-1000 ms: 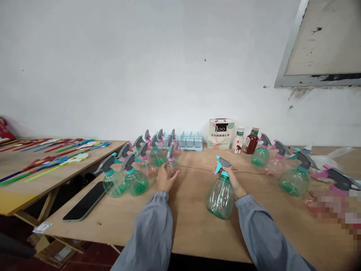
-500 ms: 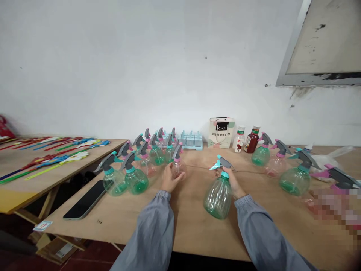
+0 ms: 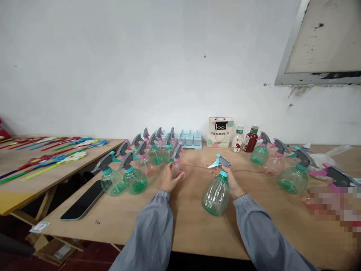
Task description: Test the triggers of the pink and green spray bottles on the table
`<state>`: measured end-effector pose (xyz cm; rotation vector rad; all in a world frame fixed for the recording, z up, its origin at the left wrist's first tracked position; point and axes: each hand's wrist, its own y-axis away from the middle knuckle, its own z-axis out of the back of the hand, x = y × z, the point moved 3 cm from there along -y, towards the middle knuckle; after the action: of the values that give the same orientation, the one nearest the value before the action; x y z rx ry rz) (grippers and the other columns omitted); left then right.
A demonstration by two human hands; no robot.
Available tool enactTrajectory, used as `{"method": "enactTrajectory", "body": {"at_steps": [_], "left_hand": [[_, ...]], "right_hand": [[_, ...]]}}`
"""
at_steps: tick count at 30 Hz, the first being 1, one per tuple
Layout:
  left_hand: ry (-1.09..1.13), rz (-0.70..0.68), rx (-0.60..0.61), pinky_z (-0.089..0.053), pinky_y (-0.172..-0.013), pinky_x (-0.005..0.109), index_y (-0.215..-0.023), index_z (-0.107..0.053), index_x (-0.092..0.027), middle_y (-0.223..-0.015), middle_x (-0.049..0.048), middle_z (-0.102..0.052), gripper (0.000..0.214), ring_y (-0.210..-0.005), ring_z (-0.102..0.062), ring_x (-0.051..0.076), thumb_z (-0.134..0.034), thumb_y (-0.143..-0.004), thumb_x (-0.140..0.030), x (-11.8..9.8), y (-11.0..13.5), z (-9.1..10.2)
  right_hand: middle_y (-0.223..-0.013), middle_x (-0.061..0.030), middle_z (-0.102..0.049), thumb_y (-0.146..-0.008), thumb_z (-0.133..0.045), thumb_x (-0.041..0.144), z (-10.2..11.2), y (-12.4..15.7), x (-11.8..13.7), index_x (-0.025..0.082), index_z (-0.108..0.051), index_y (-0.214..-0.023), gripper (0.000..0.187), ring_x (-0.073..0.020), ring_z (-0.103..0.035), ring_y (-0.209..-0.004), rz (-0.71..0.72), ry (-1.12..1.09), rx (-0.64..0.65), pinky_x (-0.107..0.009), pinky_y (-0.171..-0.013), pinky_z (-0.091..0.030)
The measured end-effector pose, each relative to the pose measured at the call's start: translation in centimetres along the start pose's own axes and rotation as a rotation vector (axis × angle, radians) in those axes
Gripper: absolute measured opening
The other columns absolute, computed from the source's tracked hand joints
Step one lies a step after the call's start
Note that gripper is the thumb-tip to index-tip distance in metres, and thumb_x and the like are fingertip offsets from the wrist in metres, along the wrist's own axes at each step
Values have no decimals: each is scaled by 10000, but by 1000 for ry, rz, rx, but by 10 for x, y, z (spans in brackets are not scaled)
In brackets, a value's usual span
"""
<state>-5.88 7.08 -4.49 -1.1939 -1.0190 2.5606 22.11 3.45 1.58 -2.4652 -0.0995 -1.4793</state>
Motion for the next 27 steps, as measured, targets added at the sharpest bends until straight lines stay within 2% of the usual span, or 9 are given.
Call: {"method": "enactTrajectory", "body": {"at_steps": [3, 7, 14, 18, 21, 24, 27], "left_hand": [[4, 4, -1, -457, -990, 488, -1318, -425, -160, -1229, 157, -568, 748, -1150, -576, 315, -747, -720, -474, 0, 0, 0], [31, -2, 13, -453, -996, 488, -1315, -426, -176, -1229, 147, -567, 736, -1156, -573, 310, -742, -724, -481, 0, 0, -1], [61, 2, 18, -445, -1010, 486, -1308, -431, -183, -1230, 141, -563, 731, -1166, -566, 307, -749, -716, -471, -1, 0, -1], [62, 14, 25, -441, -1014, 485, -1304, -432, -182, -1223, 135, -563, 735, -1162, -567, 304, -753, -709, -470, -2, 0, -1], [68, 24, 37, -428, -1031, 483, -1319, -414, -186, -1246, 136, -549, 742, -1181, -555, 300, -741, -720, -478, -1, 0, -1], [73, 32, 49, -418, -1043, 485, -1331, -398, -188, -1264, 139, -538, 751, -1195, -545, 298, -737, -725, -476, -2, 0, -1], [79, 33, 52, -418, -1044, 487, -1333, -395, -186, -1270, 142, -535, 747, -1203, -541, 300, -735, -729, -465, -3, 0, -1]], "right_hand": [[-791, -22, -754, -695, -687, 528, 3, -2, 0, 245, -681, -841, 318, -203, -670, -737, 20, 2, -40, -295, -640, -491], [-720, -3, -733, -691, -691, 495, 7, -3, 5, 243, -680, -772, 265, -170, -635, -665, 137, 25, -82, -269, -615, -476], [-911, -36, -765, -670, -698, 531, 0, 2, 3, 251, -694, -978, 416, -231, -689, -832, 24, 38, -30, -290, -592, -500], [-815, -31, -755, -672, -694, 536, 3, 1, 5, 240, -688, -894, 371, -228, -687, -815, 76, 65, -130, -296, -633, -506], [-732, -19, -733, -696, -672, 530, 6, 0, 10, 233, -679, -819, 322, -209, -673, -759, 173, 117, -184, -299, -678, -509], [-789, -27, -742, -709, -683, 518, 14, -1, 22, 231, -699, -838, 314, -214, -673, -827, 282, 243, -267, -331, -793, -518], [-857, -38, -746, -703, -730, 499, 31, -1, 38, 232, -724, -865, 312, -239, -674, -936, 351, 425, -402, -374, -875, -512]]}}
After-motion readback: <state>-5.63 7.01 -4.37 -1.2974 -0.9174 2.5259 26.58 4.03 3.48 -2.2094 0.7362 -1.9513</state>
